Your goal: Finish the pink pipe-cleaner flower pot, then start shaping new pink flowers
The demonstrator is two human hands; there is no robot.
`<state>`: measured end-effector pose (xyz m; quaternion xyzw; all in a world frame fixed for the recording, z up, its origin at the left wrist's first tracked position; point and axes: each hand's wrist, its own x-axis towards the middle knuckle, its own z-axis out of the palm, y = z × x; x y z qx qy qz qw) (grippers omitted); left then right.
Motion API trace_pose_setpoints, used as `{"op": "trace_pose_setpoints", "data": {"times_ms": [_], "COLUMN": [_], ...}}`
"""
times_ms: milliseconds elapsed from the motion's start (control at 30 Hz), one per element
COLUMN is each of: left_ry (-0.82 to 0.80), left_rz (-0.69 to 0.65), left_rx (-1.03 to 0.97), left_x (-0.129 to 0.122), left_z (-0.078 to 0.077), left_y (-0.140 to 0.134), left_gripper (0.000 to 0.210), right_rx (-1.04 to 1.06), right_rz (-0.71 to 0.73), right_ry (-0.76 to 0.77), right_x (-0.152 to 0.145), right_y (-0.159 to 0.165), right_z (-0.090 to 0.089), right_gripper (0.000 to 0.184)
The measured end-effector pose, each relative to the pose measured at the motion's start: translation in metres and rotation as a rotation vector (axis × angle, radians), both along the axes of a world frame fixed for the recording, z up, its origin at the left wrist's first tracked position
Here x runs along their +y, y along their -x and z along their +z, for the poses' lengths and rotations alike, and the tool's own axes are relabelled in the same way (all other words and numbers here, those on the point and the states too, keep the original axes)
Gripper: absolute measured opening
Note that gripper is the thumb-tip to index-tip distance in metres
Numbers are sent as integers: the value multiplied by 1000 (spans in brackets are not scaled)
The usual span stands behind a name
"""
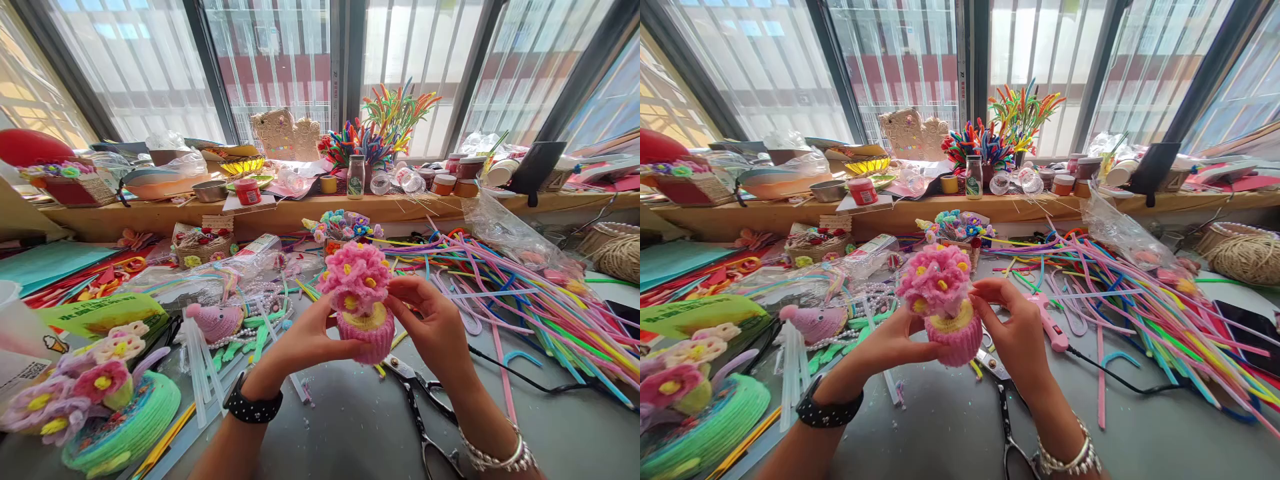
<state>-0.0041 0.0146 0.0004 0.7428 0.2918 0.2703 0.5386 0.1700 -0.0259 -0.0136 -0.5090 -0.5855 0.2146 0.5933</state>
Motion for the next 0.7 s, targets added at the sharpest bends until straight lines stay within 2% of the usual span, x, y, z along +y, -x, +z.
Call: {"op": "trace_pose_setpoints", "data": {"times_ms": [233, 500, 700], "left_ry": [2, 0, 34], "left_rz": [-23, -14, -36], "left_rx": [-23, -47, -64], "left_x": [1, 1, -1], "left_z": [-1, -1, 3], "left_y": [1, 2, 2], "left_gripper": [56, 53, 54], "right_rx": [-53, 25, -13], "right_rz": [10, 66, 72], "right_ry": [-22, -14, -32], "right_x": [-2, -3, -4], "right_y": [0, 1, 1], "right_z": [3, 3, 5], "right_gripper": [8, 14, 15]}}
